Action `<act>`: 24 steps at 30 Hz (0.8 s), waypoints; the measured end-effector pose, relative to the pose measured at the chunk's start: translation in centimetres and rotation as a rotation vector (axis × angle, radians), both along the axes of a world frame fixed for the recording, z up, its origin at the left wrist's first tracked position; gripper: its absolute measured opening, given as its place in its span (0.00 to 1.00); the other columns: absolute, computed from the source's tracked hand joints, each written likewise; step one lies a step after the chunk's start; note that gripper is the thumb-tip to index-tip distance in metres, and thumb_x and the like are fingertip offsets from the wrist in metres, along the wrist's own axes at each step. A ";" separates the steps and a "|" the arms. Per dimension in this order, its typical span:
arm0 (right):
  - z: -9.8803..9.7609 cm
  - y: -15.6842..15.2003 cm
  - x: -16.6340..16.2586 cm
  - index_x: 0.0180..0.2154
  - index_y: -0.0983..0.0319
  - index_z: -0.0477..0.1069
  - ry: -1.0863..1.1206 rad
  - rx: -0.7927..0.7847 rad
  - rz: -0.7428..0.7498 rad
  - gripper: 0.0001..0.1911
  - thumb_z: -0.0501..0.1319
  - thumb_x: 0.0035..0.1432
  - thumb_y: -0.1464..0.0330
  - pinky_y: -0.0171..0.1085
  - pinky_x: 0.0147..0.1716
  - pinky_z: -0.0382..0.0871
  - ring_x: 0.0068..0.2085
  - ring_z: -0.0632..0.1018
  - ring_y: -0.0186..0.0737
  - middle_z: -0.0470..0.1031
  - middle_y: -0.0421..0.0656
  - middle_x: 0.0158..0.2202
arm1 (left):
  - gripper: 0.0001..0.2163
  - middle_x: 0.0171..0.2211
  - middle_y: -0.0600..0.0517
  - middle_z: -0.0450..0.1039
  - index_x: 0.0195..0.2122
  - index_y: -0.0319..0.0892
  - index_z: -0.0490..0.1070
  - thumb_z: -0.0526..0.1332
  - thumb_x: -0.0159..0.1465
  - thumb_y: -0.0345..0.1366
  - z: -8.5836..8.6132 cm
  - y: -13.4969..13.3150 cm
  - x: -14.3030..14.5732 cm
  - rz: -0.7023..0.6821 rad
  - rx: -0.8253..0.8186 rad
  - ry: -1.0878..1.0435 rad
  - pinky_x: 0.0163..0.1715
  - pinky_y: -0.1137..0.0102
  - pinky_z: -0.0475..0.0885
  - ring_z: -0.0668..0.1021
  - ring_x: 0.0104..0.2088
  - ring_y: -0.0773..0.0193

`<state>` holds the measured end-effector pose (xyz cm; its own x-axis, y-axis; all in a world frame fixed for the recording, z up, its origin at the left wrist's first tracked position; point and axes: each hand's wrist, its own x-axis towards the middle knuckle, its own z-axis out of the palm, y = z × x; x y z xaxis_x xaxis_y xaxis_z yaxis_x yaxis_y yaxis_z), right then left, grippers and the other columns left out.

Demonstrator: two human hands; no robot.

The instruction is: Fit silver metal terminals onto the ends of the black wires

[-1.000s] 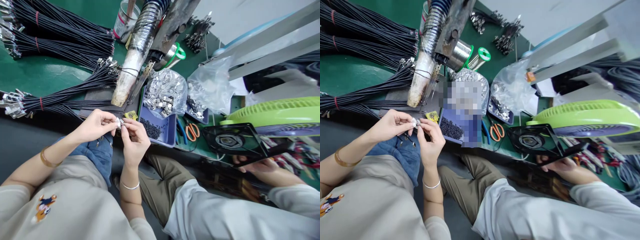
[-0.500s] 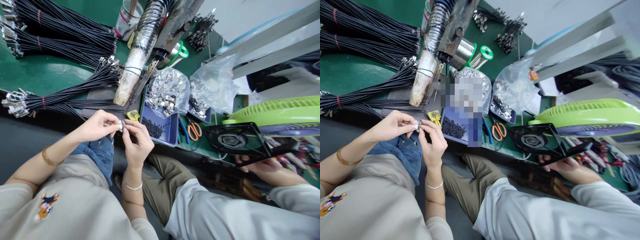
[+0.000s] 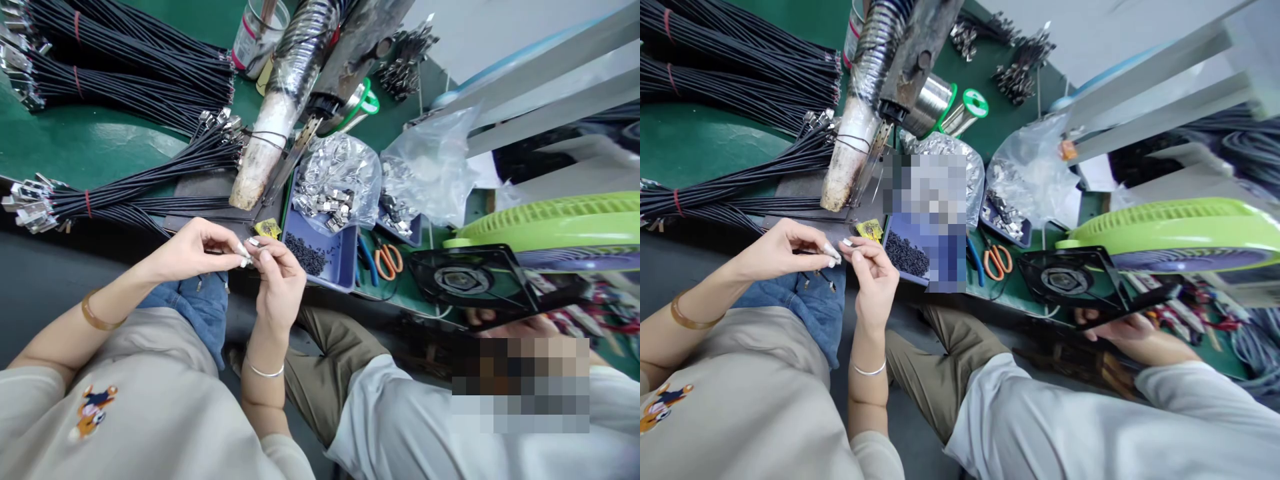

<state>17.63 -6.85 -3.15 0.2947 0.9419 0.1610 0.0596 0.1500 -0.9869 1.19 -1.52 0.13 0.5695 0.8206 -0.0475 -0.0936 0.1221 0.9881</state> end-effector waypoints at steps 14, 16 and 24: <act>1.0 -0.5 -0.5 0.31 0.60 0.76 -0.268 0.056 -0.023 0.07 0.65 0.60 0.65 0.42 0.41 0.80 0.43 0.83 0.42 0.81 0.46 0.42 | 0.09 0.20 0.55 0.66 0.23 0.36 0.72 0.62 0.57 0.35 0.1 -0.8 0.8 0.089 0.139 0.110 0.22 0.78 0.61 0.65 0.23 0.73; 0.8 -0.3 -0.5 0.29 0.61 0.73 -0.196 0.055 -0.013 0.09 0.64 0.61 0.65 0.42 0.42 0.80 0.43 0.84 0.43 0.80 0.46 0.42 | 0.10 0.20 0.55 0.66 0.22 0.36 0.71 0.61 0.57 0.35 0.2 -0.7 0.7 0.071 0.123 0.104 0.22 0.78 0.61 0.66 0.22 0.73; 0.8 -0.3 -1.4 0.39 0.58 0.68 -0.289 0.335 -0.296 0.04 0.58 0.68 0.65 0.44 0.40 0.83 0.39 0.85 0.40 0.80 0.44 0.40 | 0.07 0.17 0.58 0.60 0.25 0.35 0.73 0.65 0.52 0.36 -0.2 -0.3 1.0 0.206 -0.077 0.024 0.19 0.78 0.55 0.60 0.19 0.76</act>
